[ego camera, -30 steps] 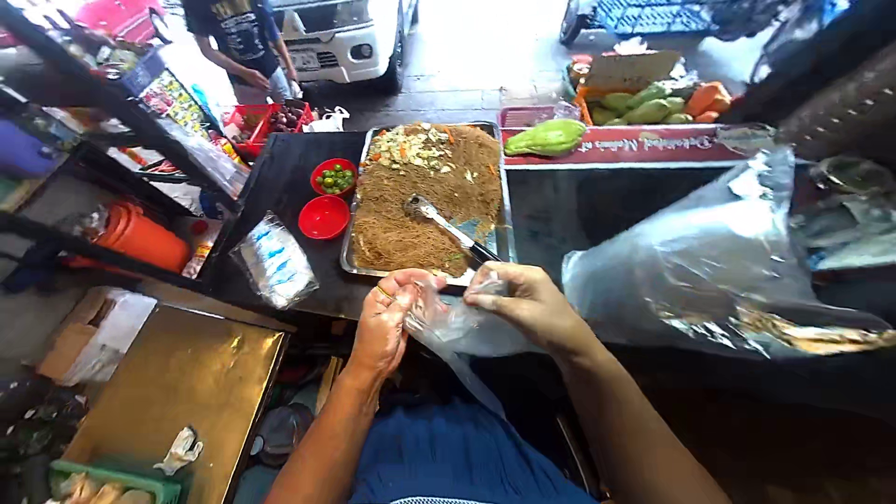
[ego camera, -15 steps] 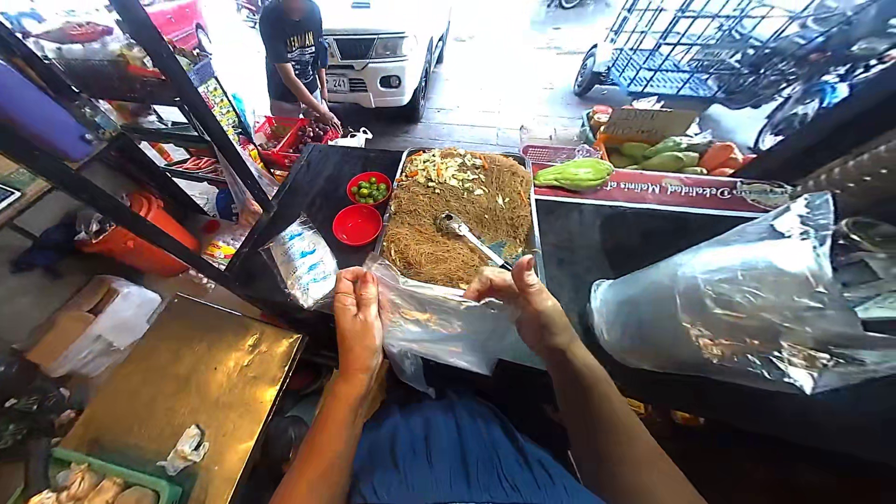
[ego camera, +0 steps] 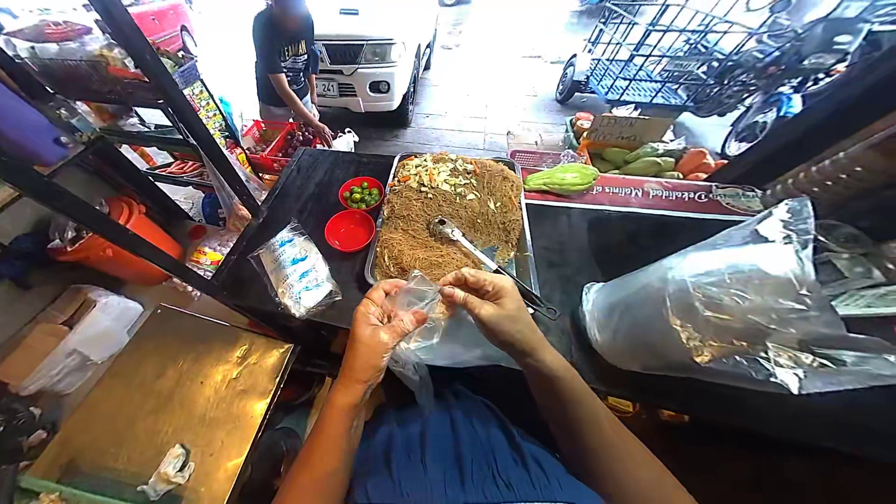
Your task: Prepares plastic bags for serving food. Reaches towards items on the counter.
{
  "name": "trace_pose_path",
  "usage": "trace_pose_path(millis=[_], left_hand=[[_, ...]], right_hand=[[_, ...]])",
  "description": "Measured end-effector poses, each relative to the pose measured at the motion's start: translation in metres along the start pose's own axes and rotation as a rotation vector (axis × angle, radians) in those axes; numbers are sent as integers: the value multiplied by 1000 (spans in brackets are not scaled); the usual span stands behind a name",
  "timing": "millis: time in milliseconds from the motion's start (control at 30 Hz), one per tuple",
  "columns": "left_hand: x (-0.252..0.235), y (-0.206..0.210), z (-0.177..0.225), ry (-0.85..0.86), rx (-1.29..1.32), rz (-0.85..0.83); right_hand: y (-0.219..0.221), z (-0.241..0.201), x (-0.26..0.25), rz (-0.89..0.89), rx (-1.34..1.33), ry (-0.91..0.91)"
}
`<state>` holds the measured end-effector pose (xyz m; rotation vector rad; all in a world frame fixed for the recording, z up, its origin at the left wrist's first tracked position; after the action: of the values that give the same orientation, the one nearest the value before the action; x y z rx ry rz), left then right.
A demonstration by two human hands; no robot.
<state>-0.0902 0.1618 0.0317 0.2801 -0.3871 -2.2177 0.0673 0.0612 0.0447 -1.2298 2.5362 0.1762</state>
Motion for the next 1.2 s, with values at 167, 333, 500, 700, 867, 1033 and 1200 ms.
trace_pose_path(millis=[167, 333, 500, 700, 867, 1033, 1200], left_hand=[[8, -16, -15, -74, -262, -245], [19, -108, -10, 239, -501, 251], [28, -128, 75, 569, -427, 238], [28, 23, 62, 409, -328, -271], [16, 37, 41, 539, -484, -162], [11, -3, 39, 503, -467, 64], [11, -28, 22, 56, -185, 318]], right_hand=[[-17, -10, -5, 162, 36, -51], [-71, -48, -6, 383, 178, -291], [-75, -91, -2, 332, 533, -625], [16, -87, 10, -159, 550, -721], [-5, -76, 17, -168, 687, -527], [-38, -29, 16, -496, 653, -165], [-71, 7, 13, -448, -284, 132]])
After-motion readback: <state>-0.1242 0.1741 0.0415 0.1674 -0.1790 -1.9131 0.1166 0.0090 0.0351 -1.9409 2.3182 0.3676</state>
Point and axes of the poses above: each hand's wrist, its own x-axis away from the middle knuckle, its own y-axis out of the palm, z = x × y, the point moved 4 cm from there along -x, towards the middle knuckle, and after that the axes turned 11 degrees about z, right-handed, at the moved point
